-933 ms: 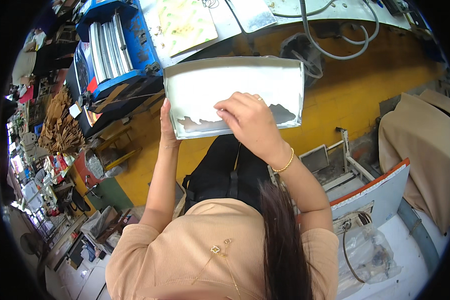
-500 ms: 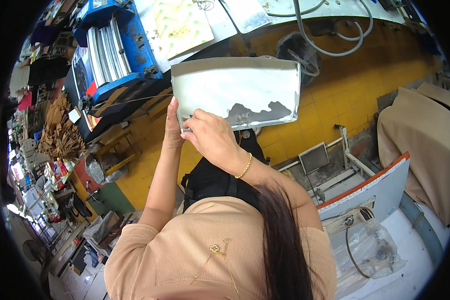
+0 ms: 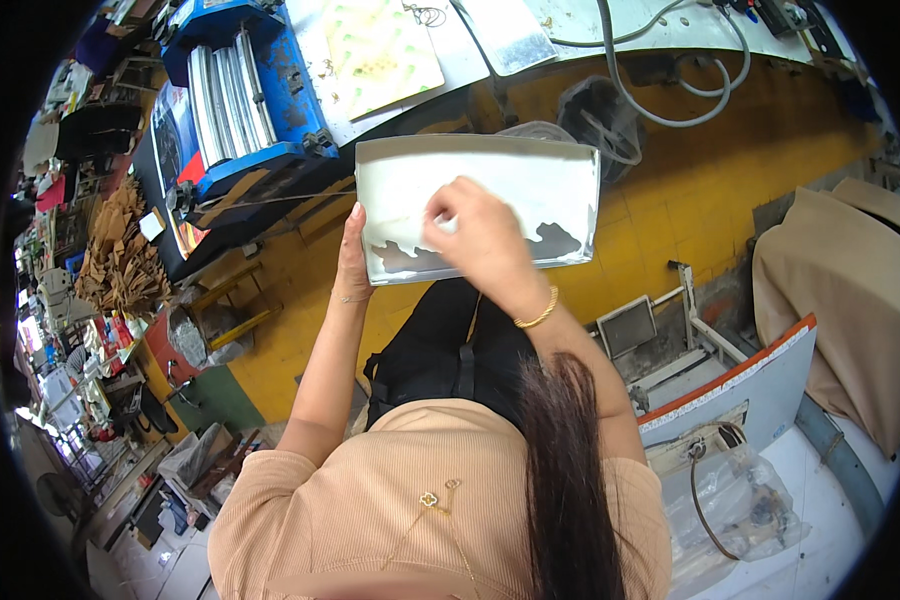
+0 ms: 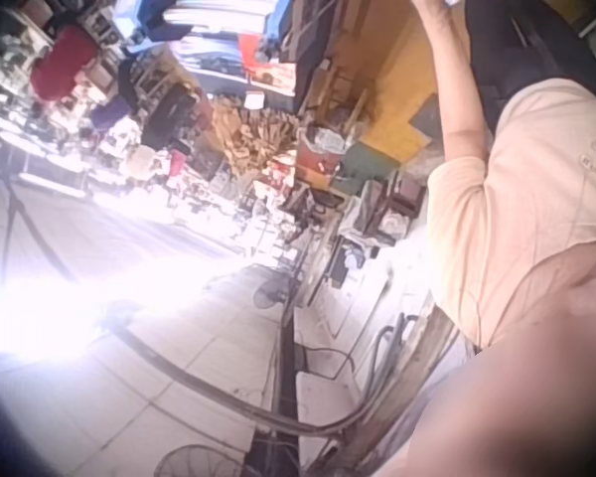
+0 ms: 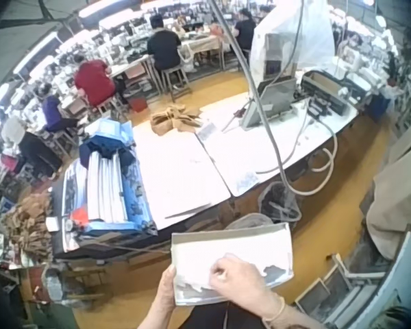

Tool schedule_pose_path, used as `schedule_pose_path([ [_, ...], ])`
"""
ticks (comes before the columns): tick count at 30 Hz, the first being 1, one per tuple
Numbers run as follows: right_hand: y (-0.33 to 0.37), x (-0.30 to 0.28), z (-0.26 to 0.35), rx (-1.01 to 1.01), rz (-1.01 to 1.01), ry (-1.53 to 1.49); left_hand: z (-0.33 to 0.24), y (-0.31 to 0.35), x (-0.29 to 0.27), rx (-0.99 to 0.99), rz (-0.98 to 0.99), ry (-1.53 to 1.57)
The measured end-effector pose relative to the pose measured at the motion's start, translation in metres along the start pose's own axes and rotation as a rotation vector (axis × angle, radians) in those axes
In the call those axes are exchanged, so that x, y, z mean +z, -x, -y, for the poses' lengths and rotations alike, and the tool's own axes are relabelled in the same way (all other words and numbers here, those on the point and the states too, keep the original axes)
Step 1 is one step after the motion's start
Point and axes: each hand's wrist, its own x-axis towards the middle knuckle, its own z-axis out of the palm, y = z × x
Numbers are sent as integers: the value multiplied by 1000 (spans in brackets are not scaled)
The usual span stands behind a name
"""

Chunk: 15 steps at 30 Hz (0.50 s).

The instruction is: The person carries a rectangular metal tray and a waste bin through a workshop, then scrapes residue from the tray into the bin. They wipe the tray with a red cloth, scrape again, and continue wiping until the tray surface is clean.

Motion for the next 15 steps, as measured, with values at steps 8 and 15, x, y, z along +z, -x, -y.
schedule_pose_path([
  [8, -13, -106, -58, 229, -480, 12, 2, 5, -27, -20, -48, 76],
  [15, 21, -155, -87, 466, -522, -82, 15, 4, -40, 16, -203, 149],
])
